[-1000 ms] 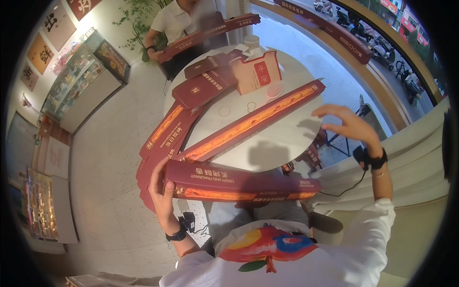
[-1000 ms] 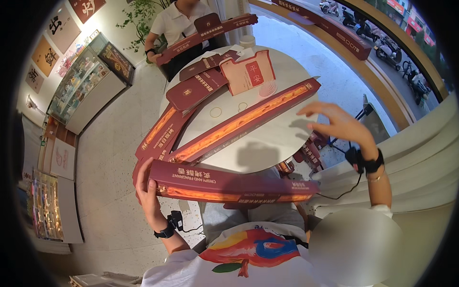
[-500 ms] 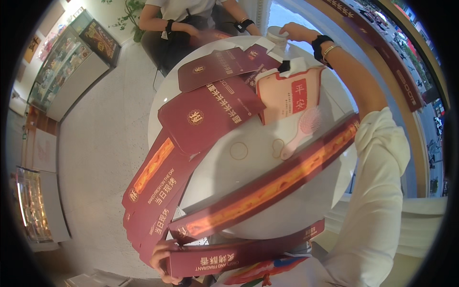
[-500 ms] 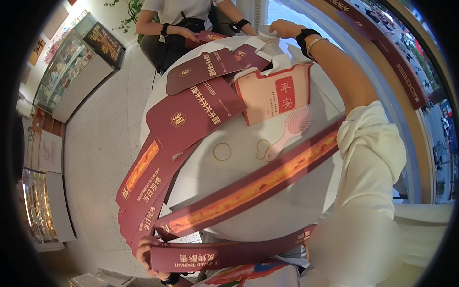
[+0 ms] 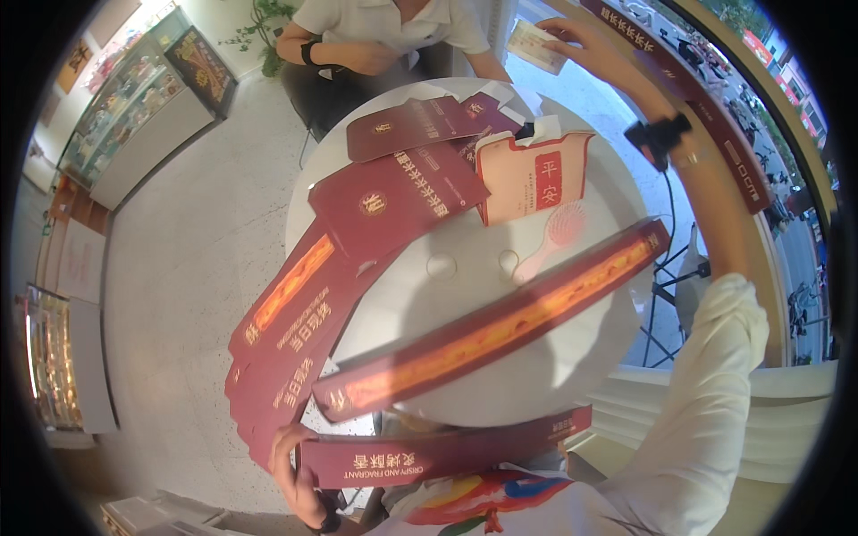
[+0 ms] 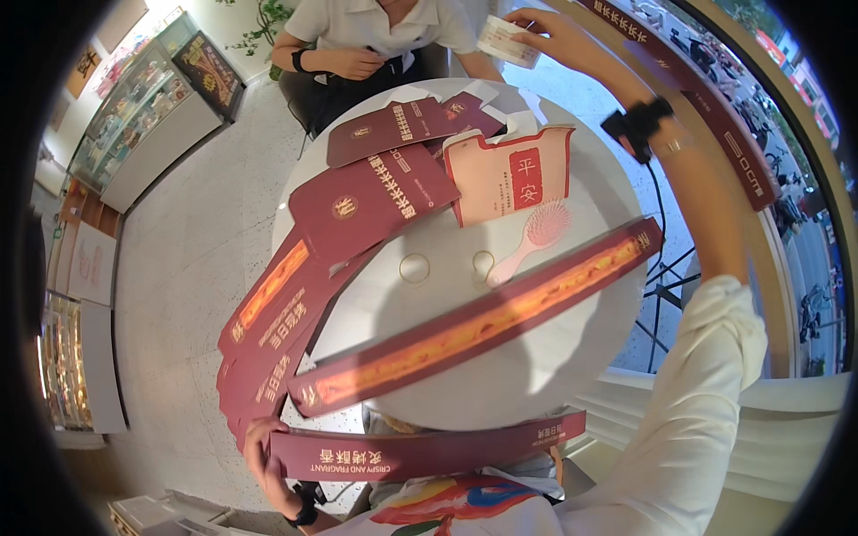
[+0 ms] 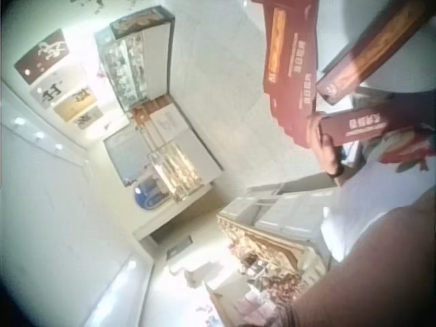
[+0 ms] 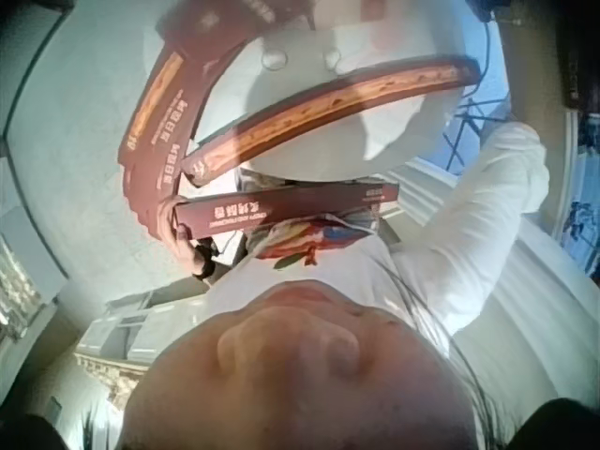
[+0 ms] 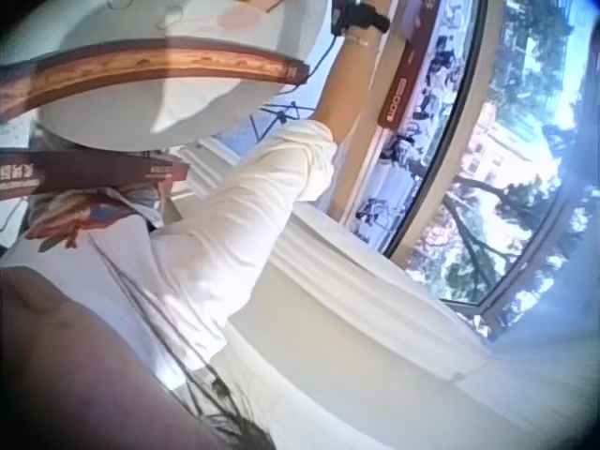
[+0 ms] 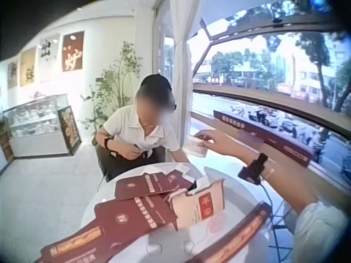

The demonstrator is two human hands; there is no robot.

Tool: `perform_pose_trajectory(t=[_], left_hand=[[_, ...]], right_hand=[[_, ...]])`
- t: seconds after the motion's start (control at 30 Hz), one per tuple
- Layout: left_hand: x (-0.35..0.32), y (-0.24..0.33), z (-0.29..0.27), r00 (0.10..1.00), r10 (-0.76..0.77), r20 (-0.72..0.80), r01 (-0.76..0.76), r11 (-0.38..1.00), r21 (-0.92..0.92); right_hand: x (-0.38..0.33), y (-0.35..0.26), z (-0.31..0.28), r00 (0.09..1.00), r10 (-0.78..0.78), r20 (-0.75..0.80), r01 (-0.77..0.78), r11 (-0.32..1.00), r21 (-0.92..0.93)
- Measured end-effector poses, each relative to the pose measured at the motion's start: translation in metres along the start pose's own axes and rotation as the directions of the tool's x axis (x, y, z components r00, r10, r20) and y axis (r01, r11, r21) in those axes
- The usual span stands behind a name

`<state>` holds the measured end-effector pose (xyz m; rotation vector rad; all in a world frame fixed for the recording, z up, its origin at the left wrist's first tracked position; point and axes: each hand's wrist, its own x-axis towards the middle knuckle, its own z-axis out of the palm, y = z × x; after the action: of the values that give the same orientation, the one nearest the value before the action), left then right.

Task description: The person assembles long, flat cardboard boxes by folding flaps and tucking edges into slots. They handle each box one at a time, folding the sides and ends to form a rectangular container, then stacking the finished boxes on the table.

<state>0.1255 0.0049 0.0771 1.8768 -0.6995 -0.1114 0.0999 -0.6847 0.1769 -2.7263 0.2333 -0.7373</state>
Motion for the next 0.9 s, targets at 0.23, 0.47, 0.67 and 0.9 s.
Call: perform_pose_trajectory(t=[0.23, 0.47, 0.67, 0.9], left_hand=[[-0.019, 0.013, 0.003, 0.964, 0.263, 0.039, -0.266, 0.96, 0.088], [-0.004, 0.09, 0.009, 0.876, 0.482, 0.027, -0.482, 0.876, -0.012], [-0.028, 0.087, -0.007, 0.866, 0.501, 0.016, -0.501, 0.865, 0.018], [-0.04, 0.088, -0.012, 0.869, 0.495, -0.018, -0.493, 0.867, 0.069]], right_hand=[[-0.137, -0.312, 0.004, 0.991, -0.136, -0.008, 0.101, 0.693, 0.714], [-0.222, -0.432, 0.038, 0.977, -0.212, -0.01, 0.118, 0.5, 0.858], [-0.233, -0.442, 0.032, 0.932, -0.363, 0.028, 0.179, 0.522, 0.834], [-0.236, -0.455, 0.028, 0.95, -0.312, -0.028, 0.246, 0.688, 0.682]])
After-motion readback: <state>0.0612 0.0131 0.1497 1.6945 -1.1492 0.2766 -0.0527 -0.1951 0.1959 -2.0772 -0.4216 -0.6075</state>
